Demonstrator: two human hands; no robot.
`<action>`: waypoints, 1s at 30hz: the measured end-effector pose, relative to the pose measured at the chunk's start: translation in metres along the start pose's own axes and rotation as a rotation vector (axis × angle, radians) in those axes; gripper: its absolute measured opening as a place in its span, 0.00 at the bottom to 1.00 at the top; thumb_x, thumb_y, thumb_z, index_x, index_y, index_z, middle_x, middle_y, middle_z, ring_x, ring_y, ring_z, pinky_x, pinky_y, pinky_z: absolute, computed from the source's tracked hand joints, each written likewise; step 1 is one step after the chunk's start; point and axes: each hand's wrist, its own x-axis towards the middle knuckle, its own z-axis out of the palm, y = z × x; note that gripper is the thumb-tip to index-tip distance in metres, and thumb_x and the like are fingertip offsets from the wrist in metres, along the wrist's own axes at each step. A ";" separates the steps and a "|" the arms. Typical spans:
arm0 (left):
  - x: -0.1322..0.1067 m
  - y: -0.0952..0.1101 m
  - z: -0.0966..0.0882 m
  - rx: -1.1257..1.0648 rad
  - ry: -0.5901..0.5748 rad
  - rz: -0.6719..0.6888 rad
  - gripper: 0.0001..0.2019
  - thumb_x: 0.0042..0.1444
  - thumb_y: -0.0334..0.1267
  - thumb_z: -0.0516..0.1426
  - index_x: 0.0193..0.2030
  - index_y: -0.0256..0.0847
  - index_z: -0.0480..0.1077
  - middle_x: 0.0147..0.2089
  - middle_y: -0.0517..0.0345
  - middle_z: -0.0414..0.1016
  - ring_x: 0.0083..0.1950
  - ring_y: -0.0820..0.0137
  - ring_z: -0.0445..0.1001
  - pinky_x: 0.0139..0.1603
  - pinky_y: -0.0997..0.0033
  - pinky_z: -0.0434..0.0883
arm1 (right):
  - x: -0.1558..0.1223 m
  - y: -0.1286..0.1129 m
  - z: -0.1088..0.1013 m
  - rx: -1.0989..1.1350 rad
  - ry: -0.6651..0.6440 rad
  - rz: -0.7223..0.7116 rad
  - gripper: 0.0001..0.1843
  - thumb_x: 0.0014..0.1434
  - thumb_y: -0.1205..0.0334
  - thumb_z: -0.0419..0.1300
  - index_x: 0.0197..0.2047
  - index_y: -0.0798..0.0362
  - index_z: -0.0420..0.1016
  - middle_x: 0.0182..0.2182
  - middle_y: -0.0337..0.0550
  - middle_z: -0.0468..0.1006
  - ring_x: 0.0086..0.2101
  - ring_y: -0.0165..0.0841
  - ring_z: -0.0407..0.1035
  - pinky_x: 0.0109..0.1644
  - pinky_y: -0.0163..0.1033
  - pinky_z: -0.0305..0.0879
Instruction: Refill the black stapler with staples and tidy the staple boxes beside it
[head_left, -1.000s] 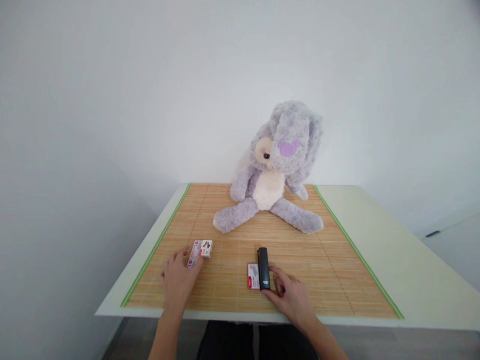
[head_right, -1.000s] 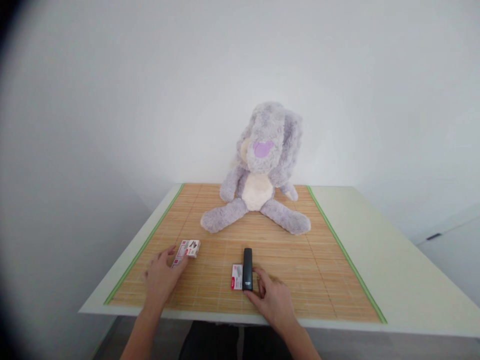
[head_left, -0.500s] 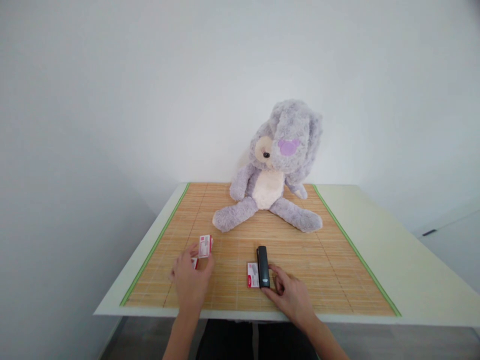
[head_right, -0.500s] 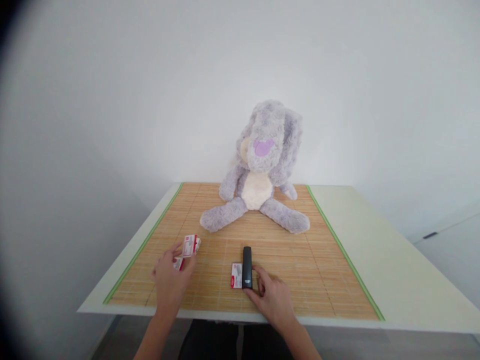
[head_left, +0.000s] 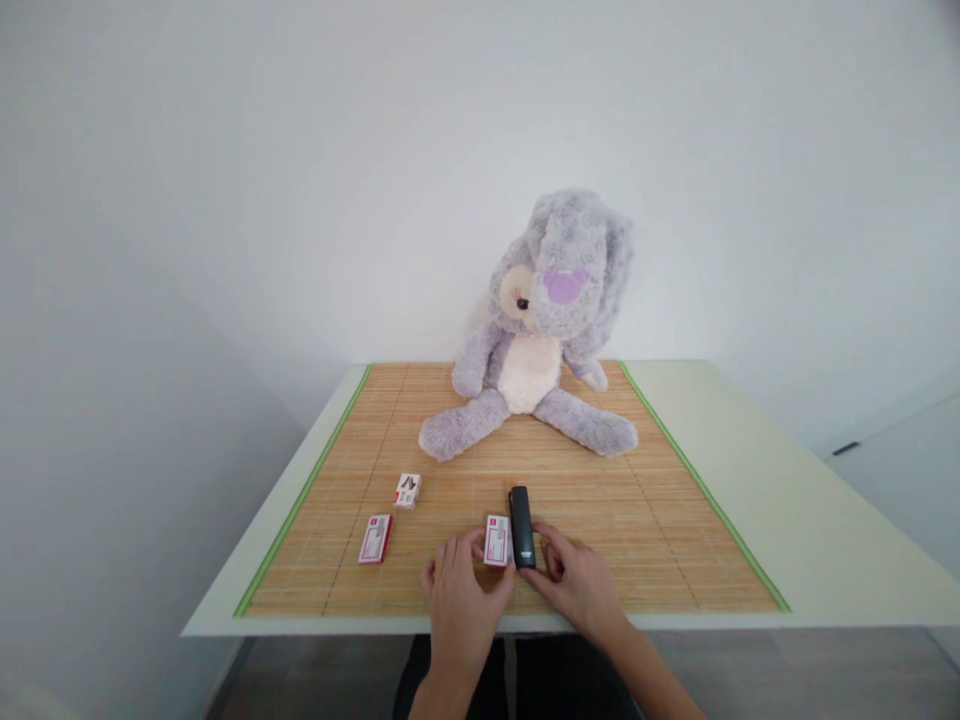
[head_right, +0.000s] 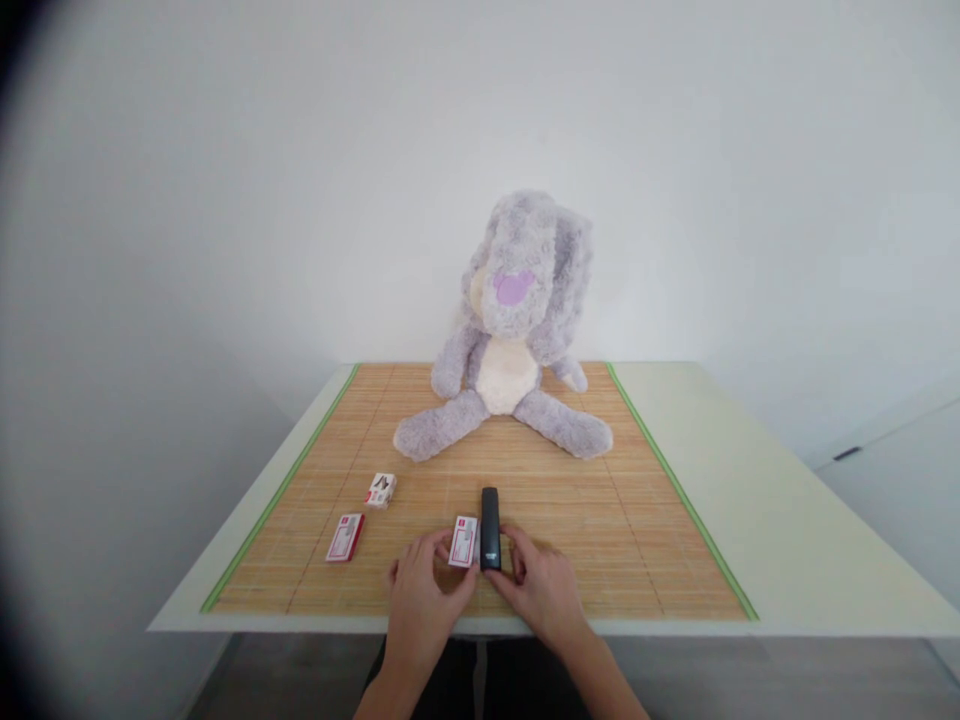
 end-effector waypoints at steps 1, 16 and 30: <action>0.001 -0.001 -0.001 -0.018 0.005 0.001 0.21 0.55 0.50 0.63 0.54 0.51 0.72 0.47 0.52 0.77 0.54 0.50 0.72 0.60 0.46 0.63 | 0.000 -0.001 0.000 0.000 0.000 -0.002 0.29 0.61 0.48 0.65 0.63 0.47 0.70 0.23 0.32 0.75 0.27 0.33 0.72 0.35 0.37 0.59; 0.003 -0.013 0.008 -0.136 -0.083 0.004 0.19 0.67 0.48 0.51 0.56 0.48 0.78 0.44 0.51 0.79 0.47 0.59 0.76 0.49 0.56 0.72 | 0.000 0.000 0.000 -0.021 -0.013 0.002 0.28 0.61 0.49 0.66 0.62 0.46 0.70 0.24 0.31 0.75 0.28 0.34 0.73 0.36 0.37 0.59; 0.003 0.003 0.015 -0.209 -0.084 0.003 0.20 0.69 0.47 0.49 0.54 0.45 0.79 0.42 0.50 0.78 0.40 0.62 0.77 0.44 0.63 0.73 | 0.001 0.001 0.002 0.001 -0.002 0.002 0.28 0.60 0.48 0.67 0.61 0.46 0.69 0.23 0.30 0.76 0.27 0.34 0.73 0.35 0.37 0.58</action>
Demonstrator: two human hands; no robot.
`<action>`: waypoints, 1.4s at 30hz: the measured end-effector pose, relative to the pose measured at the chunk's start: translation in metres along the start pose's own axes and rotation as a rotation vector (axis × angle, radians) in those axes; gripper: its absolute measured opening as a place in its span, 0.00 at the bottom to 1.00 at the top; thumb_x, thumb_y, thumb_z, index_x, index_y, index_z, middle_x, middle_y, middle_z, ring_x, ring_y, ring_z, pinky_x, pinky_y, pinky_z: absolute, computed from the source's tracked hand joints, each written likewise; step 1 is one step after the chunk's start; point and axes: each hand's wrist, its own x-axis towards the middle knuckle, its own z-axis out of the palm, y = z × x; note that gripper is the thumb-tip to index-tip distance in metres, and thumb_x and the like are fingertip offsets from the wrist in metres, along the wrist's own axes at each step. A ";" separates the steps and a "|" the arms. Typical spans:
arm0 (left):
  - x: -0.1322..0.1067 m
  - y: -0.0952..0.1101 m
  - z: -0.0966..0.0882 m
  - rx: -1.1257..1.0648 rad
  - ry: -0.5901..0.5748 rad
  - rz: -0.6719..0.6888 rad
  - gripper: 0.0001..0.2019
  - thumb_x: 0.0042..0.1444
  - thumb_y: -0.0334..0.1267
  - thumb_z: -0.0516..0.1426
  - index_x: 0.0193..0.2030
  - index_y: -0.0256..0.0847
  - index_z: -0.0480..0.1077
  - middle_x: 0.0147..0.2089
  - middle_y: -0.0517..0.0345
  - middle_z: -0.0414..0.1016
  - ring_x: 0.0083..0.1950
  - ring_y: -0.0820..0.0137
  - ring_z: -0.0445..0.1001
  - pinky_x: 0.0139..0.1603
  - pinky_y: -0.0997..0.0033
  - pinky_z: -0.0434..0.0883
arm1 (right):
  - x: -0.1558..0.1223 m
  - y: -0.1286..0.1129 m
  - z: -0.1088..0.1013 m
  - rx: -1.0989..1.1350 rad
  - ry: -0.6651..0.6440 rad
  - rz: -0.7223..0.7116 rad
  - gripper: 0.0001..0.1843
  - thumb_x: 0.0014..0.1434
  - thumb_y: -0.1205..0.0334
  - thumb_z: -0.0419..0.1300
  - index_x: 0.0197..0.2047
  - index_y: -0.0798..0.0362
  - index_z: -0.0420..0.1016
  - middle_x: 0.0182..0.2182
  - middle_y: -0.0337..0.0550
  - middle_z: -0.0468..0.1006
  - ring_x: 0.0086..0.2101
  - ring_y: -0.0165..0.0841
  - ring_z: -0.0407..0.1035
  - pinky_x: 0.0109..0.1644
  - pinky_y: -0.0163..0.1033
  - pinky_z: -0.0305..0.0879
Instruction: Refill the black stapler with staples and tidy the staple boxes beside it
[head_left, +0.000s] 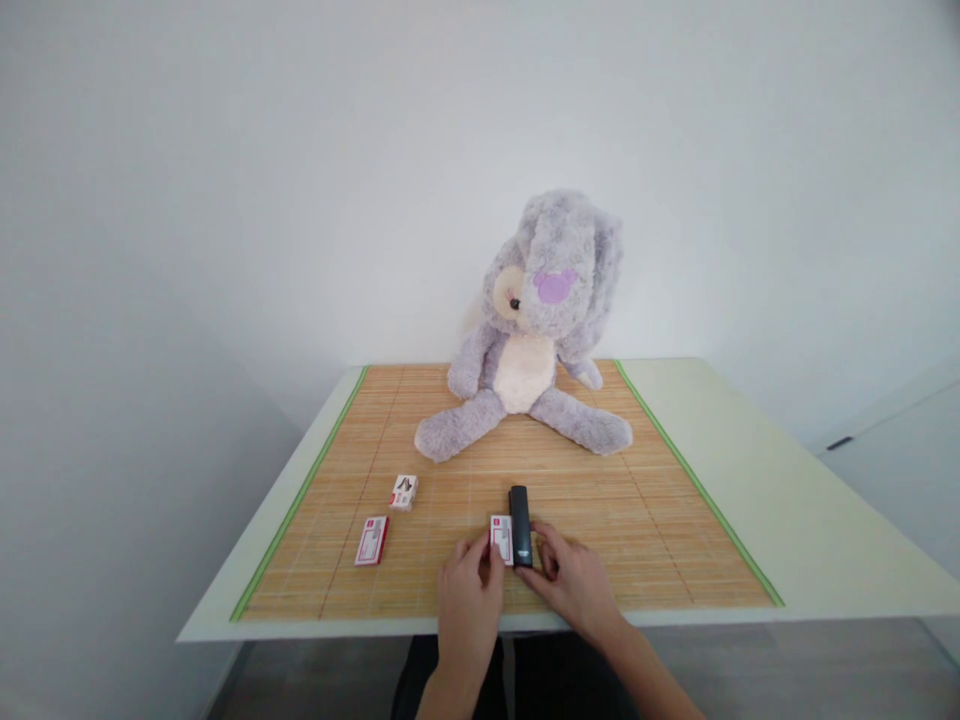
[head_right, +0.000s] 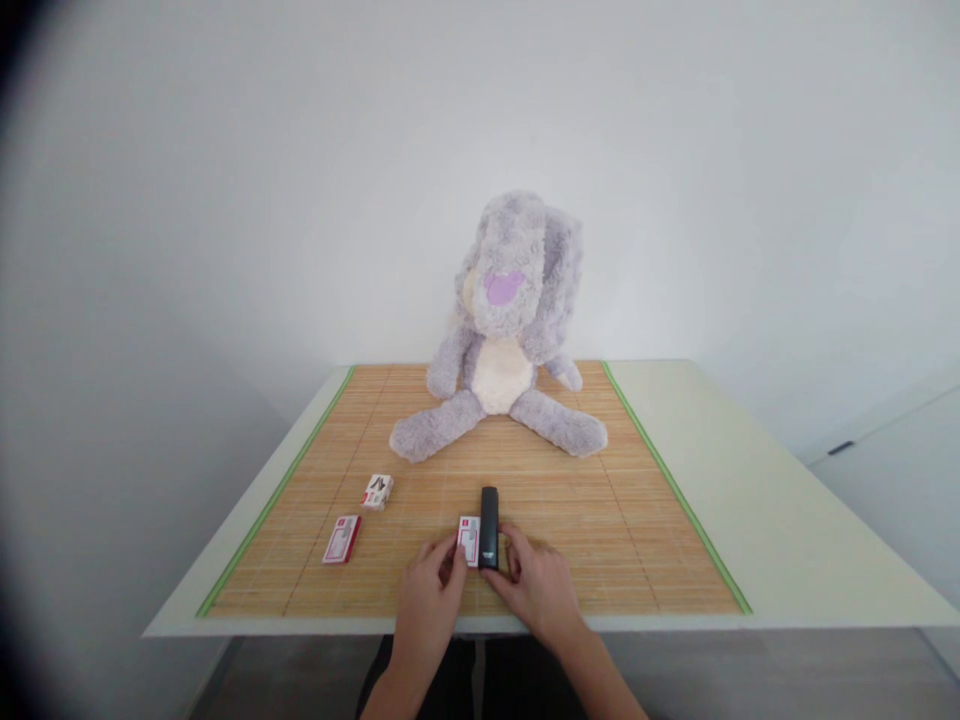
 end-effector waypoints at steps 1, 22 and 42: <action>0.000 0.000 -0.001 -0.007 -0.008 0.003 0.20 0.70 0.48 0.49 0.55 0.45 0.78 0.43 0.50 0.78 0.41 0.62 0.77 0.45 0.63 0.73 | 0.000 0.000 0.000 0.000 -0.001 0.003 0.28 0.60 0.48 0.67 0.60 0.46 0.69 0.24 0.30 0.76 0.28 0.34 0.73 0.35 0.37 0.58; 0.007 -0.080 -0.091 0.375 0.364 -0.127 0.23 0.59 0.55 0.58 0.54 0.42 0.76 0.48 0.49 0.76 0.46 0.57 0.76 0.49 0.57 0.71 | -0.001 0.000 0.000 -0.025 0.003 0.005 0.28 0.62 0.46 0.64 0.61 0.46 0.69 0.24 0.31 0.75 0.28 0.35 0.73 0.34 0.37 0.57; 0.011 -0.006 -0.013 -0.144 -0.001 -0.047 0.23 0.69 0.53 0.50 0.56 0.44 0.78 0.50 0.49 0.78 0.51 0.61 0.78 0.55 0.58 0.74 | 0.000 -0.005 -0.005 -0.027 -0.006 -0.002 0.30 0.61 0.47 0.65 0.64 0.46 0.71 0.25 0.34 0.79 0.29 0.35 0.74 0.36 0.37 0.62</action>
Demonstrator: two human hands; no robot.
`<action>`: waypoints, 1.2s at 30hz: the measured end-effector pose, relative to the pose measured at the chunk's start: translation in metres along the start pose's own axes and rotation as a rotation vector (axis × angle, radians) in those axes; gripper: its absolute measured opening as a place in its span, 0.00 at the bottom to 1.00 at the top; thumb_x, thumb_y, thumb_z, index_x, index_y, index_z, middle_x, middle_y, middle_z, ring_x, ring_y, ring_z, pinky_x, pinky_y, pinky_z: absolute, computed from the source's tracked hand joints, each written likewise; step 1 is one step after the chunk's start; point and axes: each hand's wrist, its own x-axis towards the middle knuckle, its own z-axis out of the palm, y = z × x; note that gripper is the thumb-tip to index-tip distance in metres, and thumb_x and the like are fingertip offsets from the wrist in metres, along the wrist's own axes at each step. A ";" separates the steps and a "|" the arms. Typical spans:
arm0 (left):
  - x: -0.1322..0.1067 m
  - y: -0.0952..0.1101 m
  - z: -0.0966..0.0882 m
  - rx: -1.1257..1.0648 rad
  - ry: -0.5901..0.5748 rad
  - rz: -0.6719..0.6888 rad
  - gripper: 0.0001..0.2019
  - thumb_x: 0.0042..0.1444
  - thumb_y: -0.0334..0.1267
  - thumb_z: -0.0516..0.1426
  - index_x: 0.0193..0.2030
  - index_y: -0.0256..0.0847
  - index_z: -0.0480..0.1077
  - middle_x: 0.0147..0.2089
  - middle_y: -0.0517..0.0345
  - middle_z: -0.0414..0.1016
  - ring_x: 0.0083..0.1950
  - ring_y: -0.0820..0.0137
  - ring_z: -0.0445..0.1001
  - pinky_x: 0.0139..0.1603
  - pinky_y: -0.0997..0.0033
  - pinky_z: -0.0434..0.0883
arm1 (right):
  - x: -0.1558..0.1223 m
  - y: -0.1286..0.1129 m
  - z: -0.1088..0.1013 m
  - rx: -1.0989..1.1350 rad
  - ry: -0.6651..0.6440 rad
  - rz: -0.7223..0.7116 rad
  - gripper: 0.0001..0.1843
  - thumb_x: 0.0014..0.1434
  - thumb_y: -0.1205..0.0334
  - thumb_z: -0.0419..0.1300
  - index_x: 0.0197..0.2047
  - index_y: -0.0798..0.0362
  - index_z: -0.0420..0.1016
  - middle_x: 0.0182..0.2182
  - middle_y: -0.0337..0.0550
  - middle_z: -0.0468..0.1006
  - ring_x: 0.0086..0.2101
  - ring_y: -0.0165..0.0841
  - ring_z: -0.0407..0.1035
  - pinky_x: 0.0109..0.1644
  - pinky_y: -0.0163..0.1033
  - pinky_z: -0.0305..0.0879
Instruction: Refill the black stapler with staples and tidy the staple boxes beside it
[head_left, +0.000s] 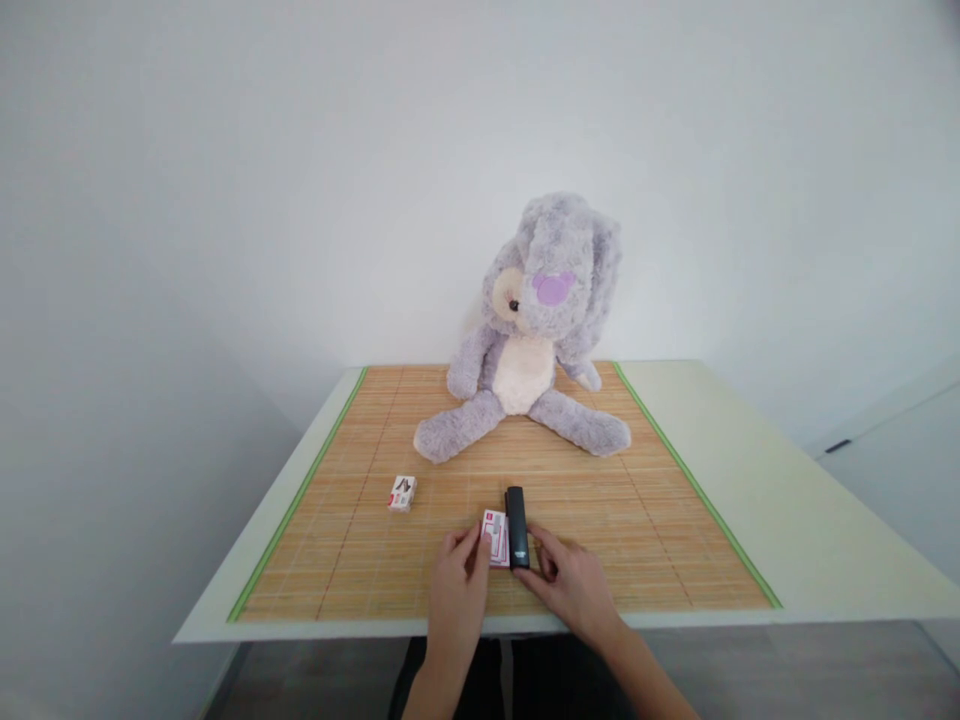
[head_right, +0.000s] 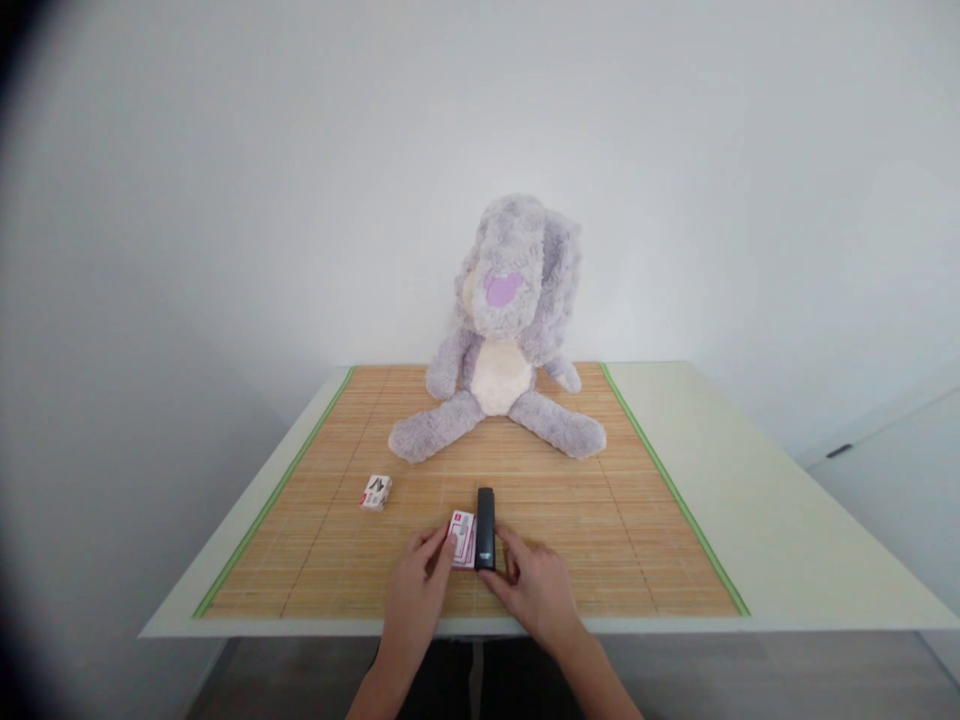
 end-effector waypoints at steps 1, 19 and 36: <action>0.002 0.000 0.000 -0.025 -0.023 -0.005 0.23 0.69 0.53 0.50 0.55 0.44 0.79 0.51 0.49 0.78 0.51 0.61 0.78 0.56 0.58 0.74 | 0.000 0.001 0.000 -0.005 -0.008 0.002 0.30 0.61 0.47 0.65 0.64 0.46 0.71 0.25 0.34 0.79 0.29 0.35 0.75 0.37 0.37 0.62; -0.018 0.006 0.023 -0.112 -0.010 0.000 0.22 0.68 0.50 0.52 0.61 0.44 0.75 0.60 0.46 0.76 0.61 0.57 0.74 0.63 0.55 0.72 | 0.002 -0.006 0.005 -0.073 -0.028 0.034 0.34 0.64 0.40 0.60 0.68 0.47 0.69 0.25 0.38 0.81 0.29 0.38 0.76 0.35 0.38 0.64; 0.106 -0.063 -0.097 0.026 0.094 -0.161 0.25 0.56 0.57 0.60 0.47 0.37 0.80 0.43 0.48 0.84 0.44 0.59 0.79 0.51 0.59 0.72 | 0.003 -0.010 0.016 -0.136 0.029 0.131 0.40 0.59 0.33 0.63 0.69 0.45 0.69 0.29 0.41 0.82 0.31 0.41 0.77 0.32 0.38 0.62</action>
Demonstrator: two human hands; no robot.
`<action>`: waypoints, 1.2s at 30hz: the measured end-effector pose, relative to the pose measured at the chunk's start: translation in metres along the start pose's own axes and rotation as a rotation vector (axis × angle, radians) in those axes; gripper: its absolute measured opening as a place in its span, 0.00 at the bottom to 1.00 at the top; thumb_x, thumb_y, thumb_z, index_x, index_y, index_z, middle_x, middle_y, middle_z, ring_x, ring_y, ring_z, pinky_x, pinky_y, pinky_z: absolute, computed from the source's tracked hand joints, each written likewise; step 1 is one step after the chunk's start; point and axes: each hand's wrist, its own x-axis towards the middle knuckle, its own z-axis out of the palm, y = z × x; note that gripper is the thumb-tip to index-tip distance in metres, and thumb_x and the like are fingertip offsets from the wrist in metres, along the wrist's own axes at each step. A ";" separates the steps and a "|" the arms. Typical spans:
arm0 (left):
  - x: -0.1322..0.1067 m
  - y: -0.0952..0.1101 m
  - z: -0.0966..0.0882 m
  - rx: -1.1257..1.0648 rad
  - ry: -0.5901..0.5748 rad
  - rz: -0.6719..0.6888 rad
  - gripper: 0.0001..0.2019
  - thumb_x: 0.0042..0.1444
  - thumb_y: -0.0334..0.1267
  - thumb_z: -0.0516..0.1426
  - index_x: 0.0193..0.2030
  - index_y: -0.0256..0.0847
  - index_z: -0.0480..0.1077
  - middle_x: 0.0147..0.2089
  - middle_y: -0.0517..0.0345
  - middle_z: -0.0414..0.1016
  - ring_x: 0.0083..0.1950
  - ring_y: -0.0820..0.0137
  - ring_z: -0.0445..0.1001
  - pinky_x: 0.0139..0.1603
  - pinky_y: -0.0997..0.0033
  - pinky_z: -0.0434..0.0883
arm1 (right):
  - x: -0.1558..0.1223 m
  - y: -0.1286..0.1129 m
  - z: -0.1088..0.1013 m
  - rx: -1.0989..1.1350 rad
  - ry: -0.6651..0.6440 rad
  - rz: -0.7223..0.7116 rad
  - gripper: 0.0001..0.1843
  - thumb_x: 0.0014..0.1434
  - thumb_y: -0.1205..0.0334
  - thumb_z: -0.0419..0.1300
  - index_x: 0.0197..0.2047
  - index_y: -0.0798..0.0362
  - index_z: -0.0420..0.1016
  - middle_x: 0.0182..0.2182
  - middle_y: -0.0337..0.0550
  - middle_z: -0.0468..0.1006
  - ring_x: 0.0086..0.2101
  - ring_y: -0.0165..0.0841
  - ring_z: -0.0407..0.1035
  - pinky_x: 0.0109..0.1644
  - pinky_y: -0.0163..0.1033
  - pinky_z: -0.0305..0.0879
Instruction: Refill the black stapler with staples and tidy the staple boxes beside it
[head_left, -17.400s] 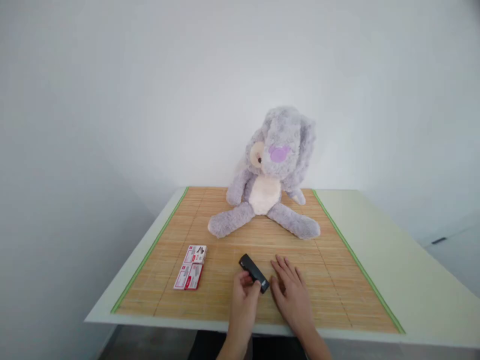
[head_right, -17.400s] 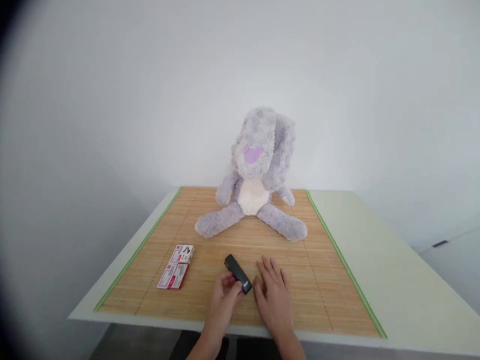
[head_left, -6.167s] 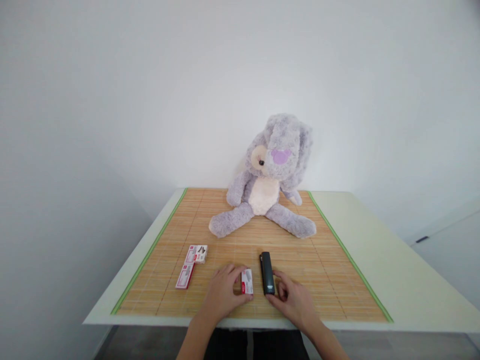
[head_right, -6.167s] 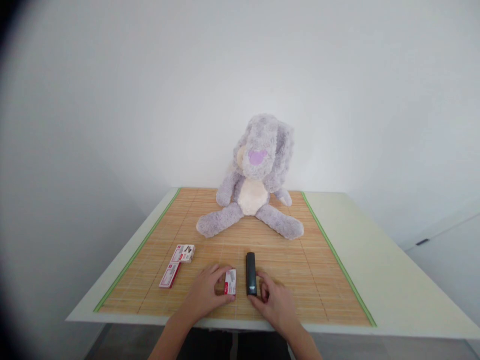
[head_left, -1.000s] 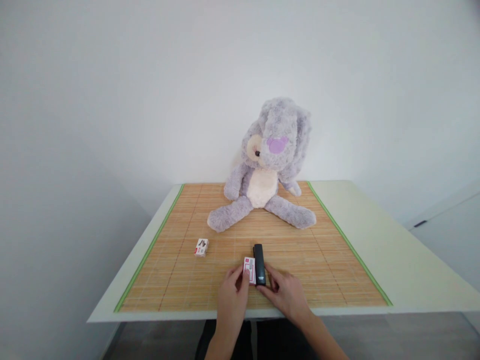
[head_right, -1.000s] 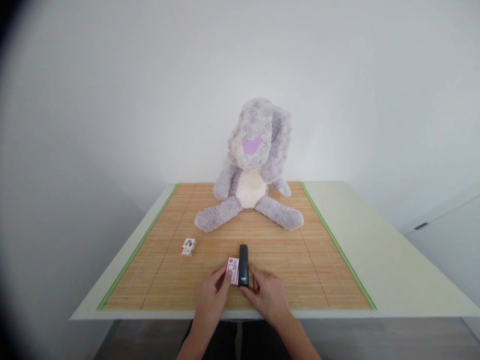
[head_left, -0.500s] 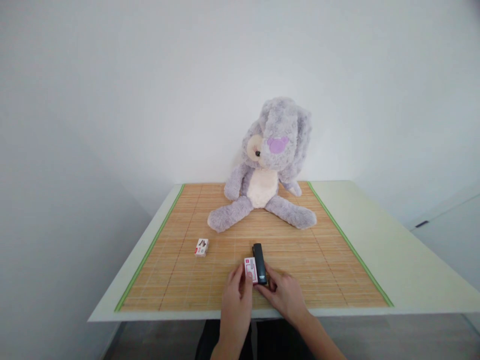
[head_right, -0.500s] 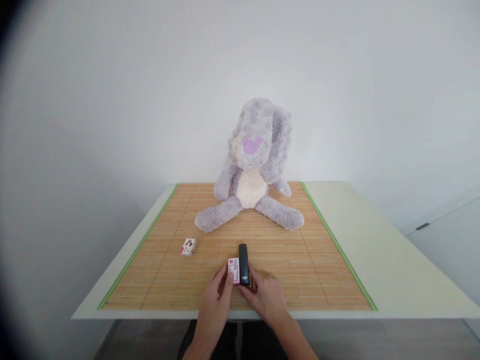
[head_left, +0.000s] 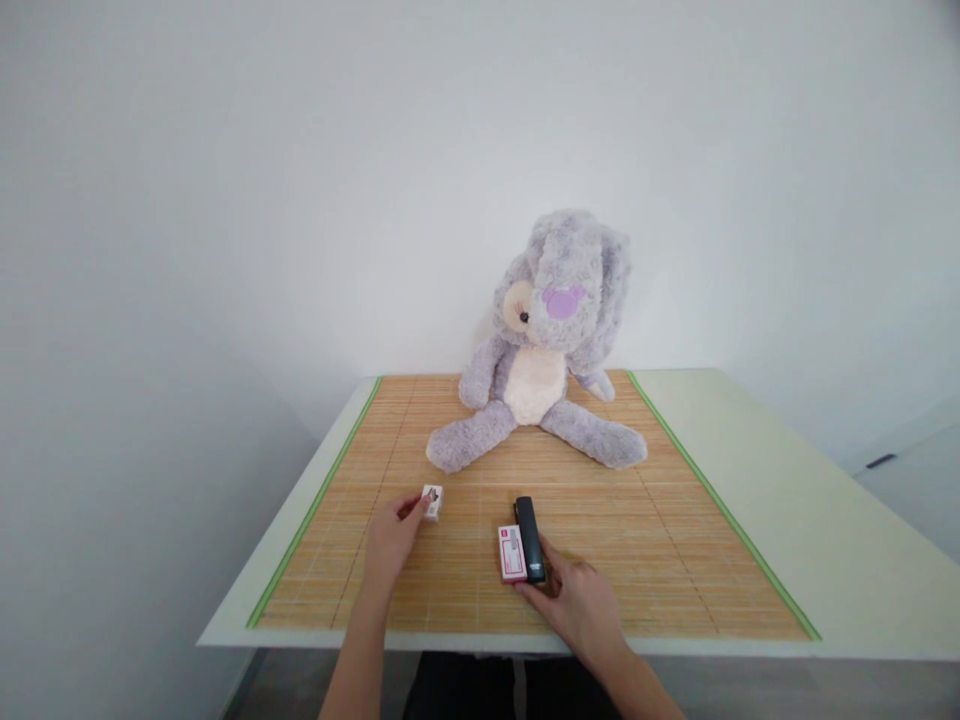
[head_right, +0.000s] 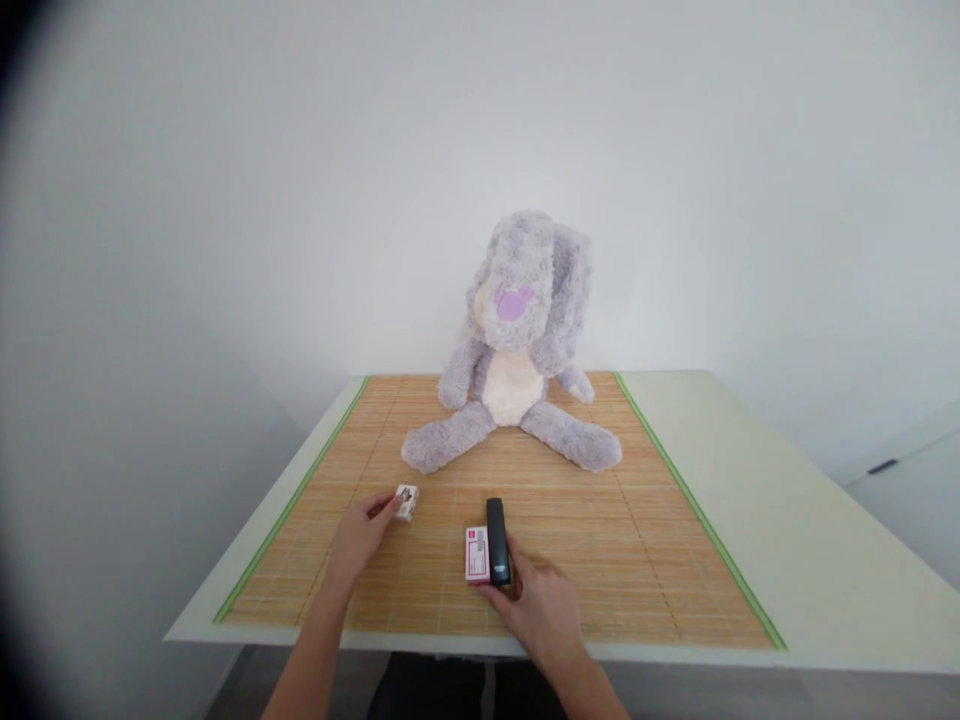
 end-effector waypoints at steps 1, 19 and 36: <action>0.001 0.002 0.009 -0.015 -0.040 0.003 0.25 0.55 0.57 0.61 0.46 0.37 0.81 0.42 0.48 0.84 0.44 0.59 0.80 0.50 0.60 0.73 | 0.000 0.000 0.000 -0.002 0.003 -0.004 0.40 0.60 0.33 0.62 0.68 0.45 0.69 0.29 0.41 0.83 0.31 0.41 0.77 0.32 0.38 0.62; -0.023 0.045 0.096 -0.179 -0.398 0.047 0.26 0.54 0.57 0.62 0.47 0.36 0.82 0.40 0.47 0.85 0.38 0.60 0.81 0.39 0.64 0.73 | -0.001 -0.004 -0.004 -0.060 0.010 -0.023 0.38 0.61 0.35 0.62 0.69 0.44 0.68 0.30 0.42 0.84 0.32 0.41 0.78 0.34 0.38 0.64; -0.102 0.047 0.132 -0.490 -0.132 -0.023 0.29 0.65 0.52 0.54 0.69 0.43 0.64 0.73 0.49 0.65 0.74 0.57 0.63 0.76 0.55 0.57 | -0.003 -0.010 -0.009 -0.072 -0.042 0.010 0.38 0.61 0.40 0.64 0.71 0.44 0.66 0.34 0.43 0.85 0.35 0.43 0.79 0.37 0.38 0.66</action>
